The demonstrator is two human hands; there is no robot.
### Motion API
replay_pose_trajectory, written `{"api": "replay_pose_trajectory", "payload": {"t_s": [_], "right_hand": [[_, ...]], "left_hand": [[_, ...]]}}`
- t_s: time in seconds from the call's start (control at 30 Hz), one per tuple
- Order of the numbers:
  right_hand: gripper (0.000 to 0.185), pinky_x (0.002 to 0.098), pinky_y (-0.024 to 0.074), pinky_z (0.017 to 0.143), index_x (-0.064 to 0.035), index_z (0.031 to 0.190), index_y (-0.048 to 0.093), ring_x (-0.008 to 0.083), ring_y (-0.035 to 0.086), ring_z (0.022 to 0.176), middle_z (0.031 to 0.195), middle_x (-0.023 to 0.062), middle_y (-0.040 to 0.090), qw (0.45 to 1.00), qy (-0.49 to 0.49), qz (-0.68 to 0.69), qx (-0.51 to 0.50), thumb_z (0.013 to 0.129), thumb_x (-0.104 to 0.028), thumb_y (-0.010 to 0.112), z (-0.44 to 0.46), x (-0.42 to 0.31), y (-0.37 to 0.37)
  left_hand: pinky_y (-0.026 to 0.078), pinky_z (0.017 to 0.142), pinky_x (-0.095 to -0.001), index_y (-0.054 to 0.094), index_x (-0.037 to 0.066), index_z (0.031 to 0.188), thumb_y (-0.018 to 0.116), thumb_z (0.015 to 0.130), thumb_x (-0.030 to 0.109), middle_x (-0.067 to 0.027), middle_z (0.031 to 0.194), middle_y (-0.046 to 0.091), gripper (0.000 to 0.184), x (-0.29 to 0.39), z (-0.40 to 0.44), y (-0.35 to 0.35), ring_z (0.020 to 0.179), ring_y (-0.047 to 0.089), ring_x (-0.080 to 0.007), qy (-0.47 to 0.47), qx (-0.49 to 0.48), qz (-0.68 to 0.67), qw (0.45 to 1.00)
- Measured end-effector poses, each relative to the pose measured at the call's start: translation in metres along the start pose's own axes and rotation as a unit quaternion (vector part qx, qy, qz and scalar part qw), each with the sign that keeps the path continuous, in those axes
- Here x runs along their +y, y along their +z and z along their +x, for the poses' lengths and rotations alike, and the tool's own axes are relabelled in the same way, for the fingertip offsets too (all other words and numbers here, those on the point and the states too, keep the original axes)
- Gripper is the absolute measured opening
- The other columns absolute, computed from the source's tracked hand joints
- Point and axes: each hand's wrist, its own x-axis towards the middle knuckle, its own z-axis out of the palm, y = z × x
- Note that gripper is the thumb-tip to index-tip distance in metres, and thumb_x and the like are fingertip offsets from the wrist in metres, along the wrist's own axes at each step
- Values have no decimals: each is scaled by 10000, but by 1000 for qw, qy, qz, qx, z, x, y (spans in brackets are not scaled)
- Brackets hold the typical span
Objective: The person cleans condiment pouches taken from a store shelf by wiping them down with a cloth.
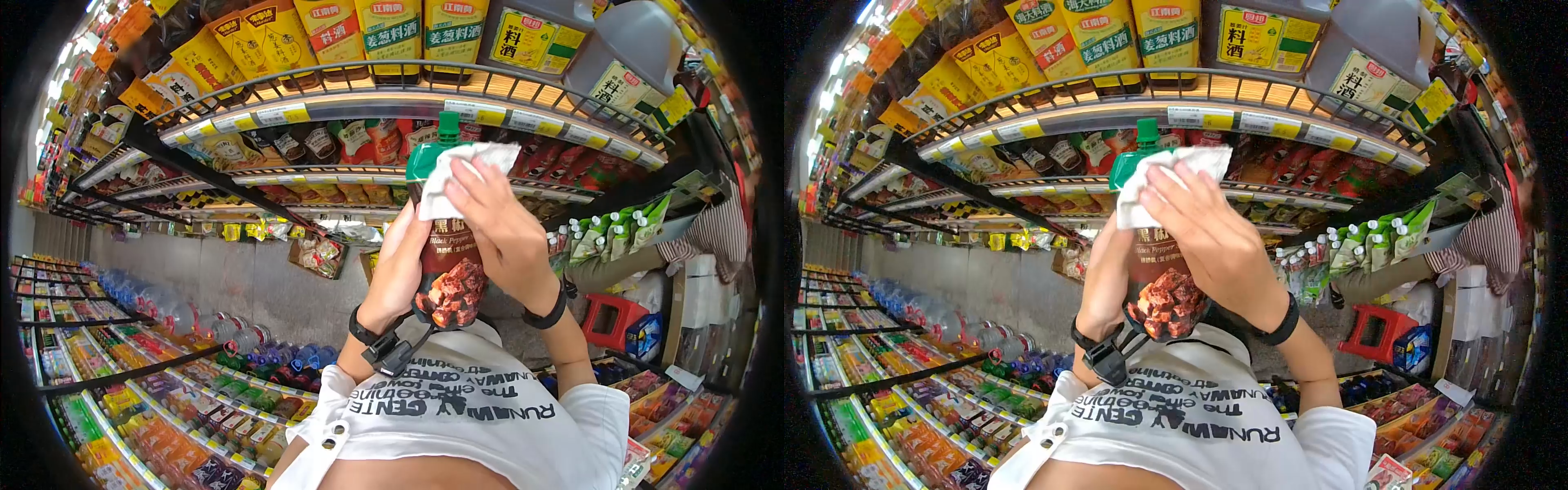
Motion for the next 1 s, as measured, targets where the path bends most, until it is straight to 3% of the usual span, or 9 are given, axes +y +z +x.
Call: {"api": "replay_pose_trajectory", "payload": {"t_s": [0.13,0.43,0.53,0.57,0.6,0.73,0.83,0.93,1.0], "right_hand": [[373,453,445,970,-26,1118,618,347,561,1131,1217,142,593,997,-15,52,-47,751,17,567,-16,-9,-14],[293,436,475,955,-19,1006,660,311,594,1090,1170,146,619,989,5,123,-87,720,19,608,-57,-35,-26],[271,437,480,949,-23,981,671,310,601,1079,1151,152,627,982,22,173,-78,719,28,624,-67,-37,-25],[280,432,495,928,-25,962,679,318,616,1051,1099,155,650,982,25,172,-69,701,59,619,-69,-37,-26],[280,432,495,928,-25,962,679,318,616,1051,1099,155,650,982,24,173,-70,701,59,619,-70,-38,-29],[225,364,520,839,22,974,648,283,653,983,1014,200,667,957,177,229,9,800,94,525,-74,-33,-46],[314,280,473,824,59,1242,483,158,597,976,1144,131,591,919,333,139,159,941,-27,452,-64,-21,-44],[373,313,457,916,43,1281,467,212,573,1101,1275,154,537,951,221,92,196,913,-10,498,-20,-5,-32],[407,377,439,966,-18,1238,537,313,557,1141,1211,143,589,986,145,63,50,836,-4,593,11,-1,-13]], "left_hand": [[399,961,-276,423,8,1322,361,1015,279,-87,1255,529,415,-3,-1,2,1115,521,-134,-63,30,-44,997],[505,878,-438,424,-34,1271,334,1010,298,-213,1188,557,431,-5,12,-10,996,616,-309,-65,-28,-134,989],[504,878,-442,428,-32,1262,347,1006,316,-206,1178,562,440,-9,13,-11,1000,615,-305,-54,2,-100,994],[470,893,-292,444,4,1268,398,1001,294,-93,1158,587,396,-7,13,-8,1014,593,-160,-65,6,-120,991],[470,893,-292,444,4,1268,398,1001,294,-93,1158,587,396,-8,14,-8,1014,593,-160,-65,8,-119,991],[488,896,-359,417,20,1279,336,1003,282,-135,1139,591,389,-7,23,-11,1018,607,-227,-127,-34,-251,959],[447,945,-464,423,-30,1282,325,974,401,-209,1168,574,539,-5,23,-5,1046,587,-330,-148,-66,-257,953],[520,858,-385,438,14,1244,342,999,300,-167,1115,599,389,-6,23,1,966,635,-259,-141,-47,-259,954],[502,866,-313,479,35,1234,388,996,305,-87,1131,601,371,-4,22,8,981,618,-160,-111,25,-207,972]]}}
